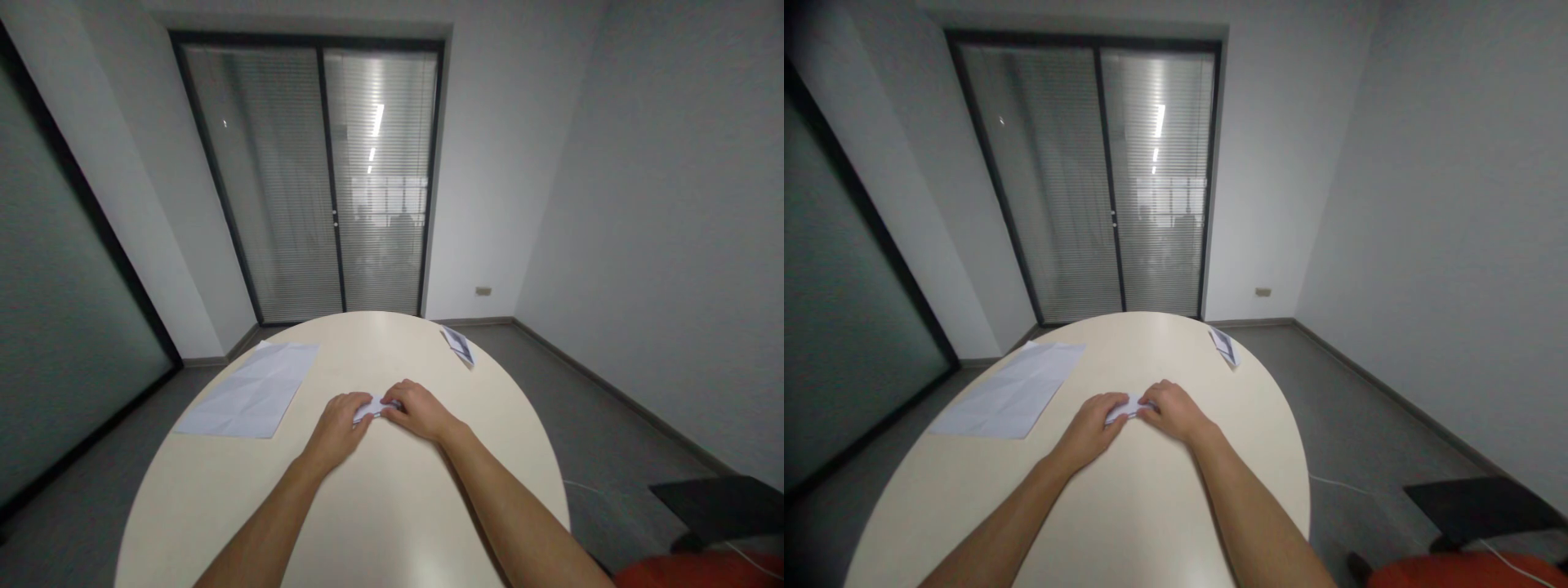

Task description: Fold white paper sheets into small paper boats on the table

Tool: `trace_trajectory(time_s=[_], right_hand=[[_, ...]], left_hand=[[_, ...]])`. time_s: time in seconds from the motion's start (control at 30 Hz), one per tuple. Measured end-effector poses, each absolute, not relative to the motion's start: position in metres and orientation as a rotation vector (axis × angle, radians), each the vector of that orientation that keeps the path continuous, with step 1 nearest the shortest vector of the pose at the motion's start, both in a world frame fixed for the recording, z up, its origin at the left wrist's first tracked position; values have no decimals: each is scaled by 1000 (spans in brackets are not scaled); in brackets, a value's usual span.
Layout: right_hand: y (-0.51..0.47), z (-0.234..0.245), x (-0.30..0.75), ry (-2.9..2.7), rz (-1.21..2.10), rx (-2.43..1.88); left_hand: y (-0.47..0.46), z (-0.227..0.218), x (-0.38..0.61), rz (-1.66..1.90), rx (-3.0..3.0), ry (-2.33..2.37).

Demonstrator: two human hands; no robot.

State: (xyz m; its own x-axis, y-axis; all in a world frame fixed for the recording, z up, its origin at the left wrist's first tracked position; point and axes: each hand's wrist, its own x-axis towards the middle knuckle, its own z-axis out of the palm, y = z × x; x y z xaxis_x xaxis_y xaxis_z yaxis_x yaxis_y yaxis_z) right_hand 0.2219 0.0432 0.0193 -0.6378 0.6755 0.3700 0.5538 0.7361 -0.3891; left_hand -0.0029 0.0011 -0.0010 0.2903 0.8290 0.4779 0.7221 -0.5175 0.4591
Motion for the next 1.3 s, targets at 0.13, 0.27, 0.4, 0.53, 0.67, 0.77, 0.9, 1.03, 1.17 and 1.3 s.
trace_trajectory(time_s=[0.13,0.27,0.4,0.53,0.67,0.77,0.9,1.03,1.17,1.3], right_hand=[[44,18,222,-2417,337,-974],[43,19,221,-2405,356,-1015],[42,21,220,-2388,414,-1028],[41,22,220,-2357,469,-998],[40,23,219,-2332,500,-989],[41,22,219,-2293,508,-1001],[43,18,218,-2233,520,-1010],[45,15,219,-2205,530,-1004],[46,13,219,-2187,512,-962],[47,12,220,-2185,495,-911]], left_hand=[[4,-1,-4,1114,2325,1452],[5,-2,-5,1158,2299,1436],[5,-1,-5,1170,2275,1437],[4,0,-4,1189,2246,1442],[4,-1,-5,1201,2229,1428],[5,-1,-5,1197,2216,1427],[4,0,-4,1202,2209,1433],[3,1,-3,1230,2204,1445],[3,2,-2,1259,2190,1463],[3,4,-3,1228,2201,1444]])
